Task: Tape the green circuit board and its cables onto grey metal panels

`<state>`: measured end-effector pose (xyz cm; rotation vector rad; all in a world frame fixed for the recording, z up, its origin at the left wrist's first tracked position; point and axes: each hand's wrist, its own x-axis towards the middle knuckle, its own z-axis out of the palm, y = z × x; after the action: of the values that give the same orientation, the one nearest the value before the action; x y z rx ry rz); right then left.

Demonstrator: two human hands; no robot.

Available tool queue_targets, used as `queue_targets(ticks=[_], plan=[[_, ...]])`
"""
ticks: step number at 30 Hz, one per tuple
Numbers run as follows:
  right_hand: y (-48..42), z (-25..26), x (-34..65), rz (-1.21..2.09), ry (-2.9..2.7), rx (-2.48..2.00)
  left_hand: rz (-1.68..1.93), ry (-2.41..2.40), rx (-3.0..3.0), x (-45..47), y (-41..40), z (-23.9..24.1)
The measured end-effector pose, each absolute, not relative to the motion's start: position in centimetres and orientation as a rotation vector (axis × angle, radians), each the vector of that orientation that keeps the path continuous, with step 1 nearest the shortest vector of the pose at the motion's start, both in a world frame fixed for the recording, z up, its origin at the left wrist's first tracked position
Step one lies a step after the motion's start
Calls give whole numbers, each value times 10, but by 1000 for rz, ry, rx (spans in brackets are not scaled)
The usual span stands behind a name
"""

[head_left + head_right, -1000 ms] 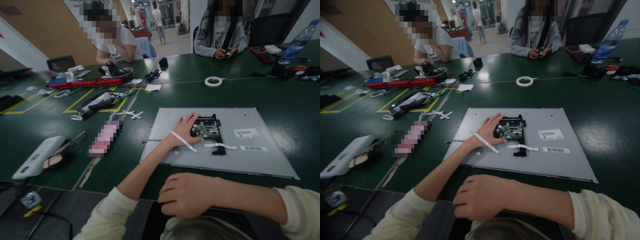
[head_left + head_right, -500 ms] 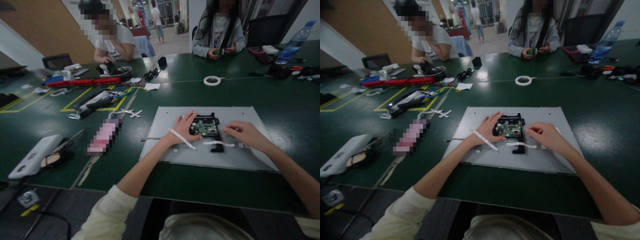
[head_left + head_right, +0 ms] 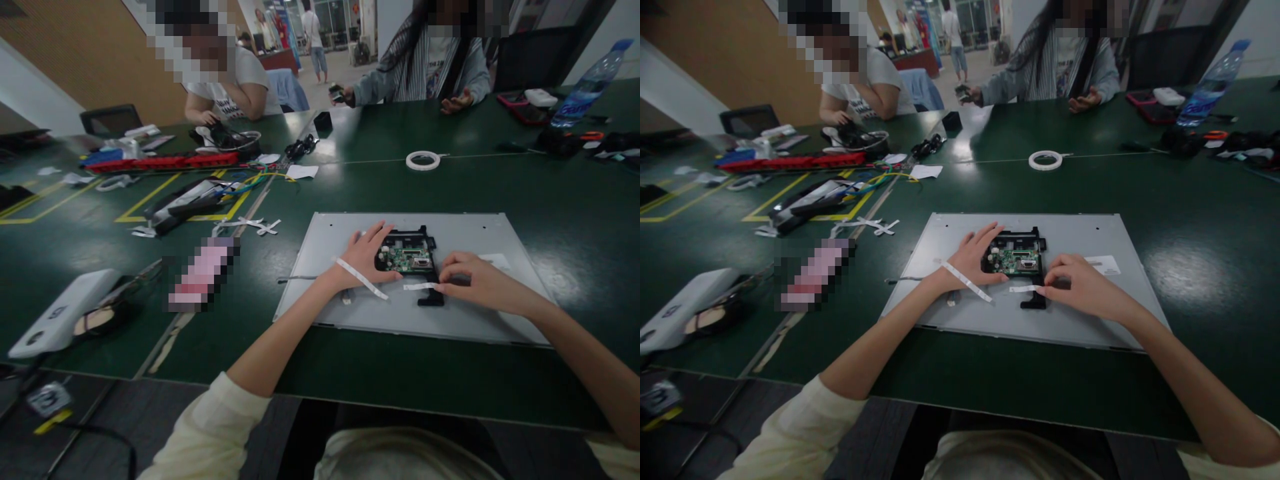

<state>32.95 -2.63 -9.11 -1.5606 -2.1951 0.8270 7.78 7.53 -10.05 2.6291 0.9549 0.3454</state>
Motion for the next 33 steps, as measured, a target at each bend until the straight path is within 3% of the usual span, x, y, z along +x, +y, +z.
queue_targets(ticks=[16, 23, 33], plan=[[-32, -82, 322, 1428, -1581, -1399, 401, 999, 2655, 77, 72, -94], [-35, -80, 315, 1347, -1586, -1399, 762, 608, 2387, 87, 47, -63], [-34, -79, 315, 1174, -1778, -1438, 451, 682, 2100, 108, 18, -76]])
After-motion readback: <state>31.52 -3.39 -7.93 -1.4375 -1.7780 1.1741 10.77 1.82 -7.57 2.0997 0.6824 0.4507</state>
